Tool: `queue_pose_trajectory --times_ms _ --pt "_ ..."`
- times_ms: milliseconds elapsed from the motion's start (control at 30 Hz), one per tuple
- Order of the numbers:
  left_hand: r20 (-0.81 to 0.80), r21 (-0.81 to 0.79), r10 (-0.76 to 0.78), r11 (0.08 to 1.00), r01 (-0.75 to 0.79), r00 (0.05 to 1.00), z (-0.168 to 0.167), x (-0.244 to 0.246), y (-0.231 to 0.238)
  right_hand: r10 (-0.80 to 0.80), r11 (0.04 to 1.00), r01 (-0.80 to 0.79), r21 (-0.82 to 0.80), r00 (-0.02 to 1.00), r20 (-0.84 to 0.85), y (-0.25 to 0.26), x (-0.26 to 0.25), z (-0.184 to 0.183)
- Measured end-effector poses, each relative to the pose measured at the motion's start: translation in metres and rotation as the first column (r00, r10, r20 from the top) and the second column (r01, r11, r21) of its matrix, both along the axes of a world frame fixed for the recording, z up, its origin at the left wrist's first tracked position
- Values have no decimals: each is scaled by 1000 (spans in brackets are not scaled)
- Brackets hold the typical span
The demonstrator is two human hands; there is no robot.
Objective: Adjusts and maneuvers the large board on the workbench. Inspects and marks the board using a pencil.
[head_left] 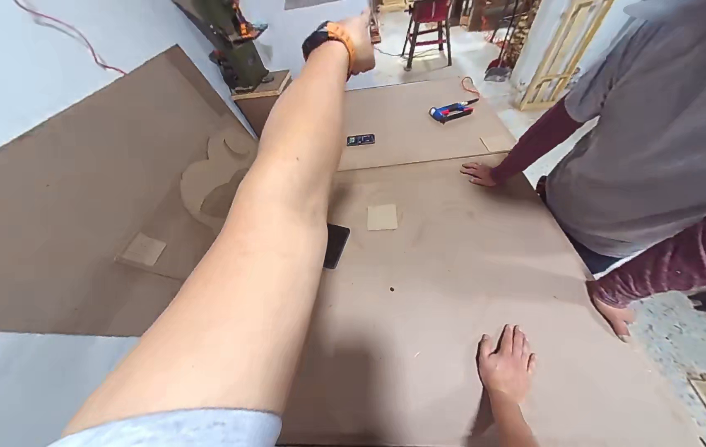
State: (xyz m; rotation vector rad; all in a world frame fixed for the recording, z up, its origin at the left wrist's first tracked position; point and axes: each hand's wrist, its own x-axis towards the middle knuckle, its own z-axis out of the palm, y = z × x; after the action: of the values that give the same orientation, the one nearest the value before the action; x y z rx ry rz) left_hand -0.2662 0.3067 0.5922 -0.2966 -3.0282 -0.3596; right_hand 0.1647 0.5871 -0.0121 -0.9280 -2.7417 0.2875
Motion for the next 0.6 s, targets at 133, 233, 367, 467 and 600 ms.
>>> queue_pose_trajectory --times_ms 133,233,367,467,600 --pt "-36 -21 23 999 -24 999 -1 -14 -1 -15 1000 15 15 1000 -6 2 -1 -3" --pt "-43 -12 45 999 -46 998 -10 -34 -3 -12 1000 12 9 1000 -8 1 -1 -2" --pt "12 30 -44 999 44 999 -79 -46 -42 -15 1000 15 9 1000 0 3 -1 0" --pt "260 -1 -28 1000 29 965 -231 31 -141 -4 1000 3 -24 1000 -25 -1 -2 1" --pt "575 48 255 938 -343 778 -443 203 -262 -13 1000 13 13 999 -34 5 -1 -5"
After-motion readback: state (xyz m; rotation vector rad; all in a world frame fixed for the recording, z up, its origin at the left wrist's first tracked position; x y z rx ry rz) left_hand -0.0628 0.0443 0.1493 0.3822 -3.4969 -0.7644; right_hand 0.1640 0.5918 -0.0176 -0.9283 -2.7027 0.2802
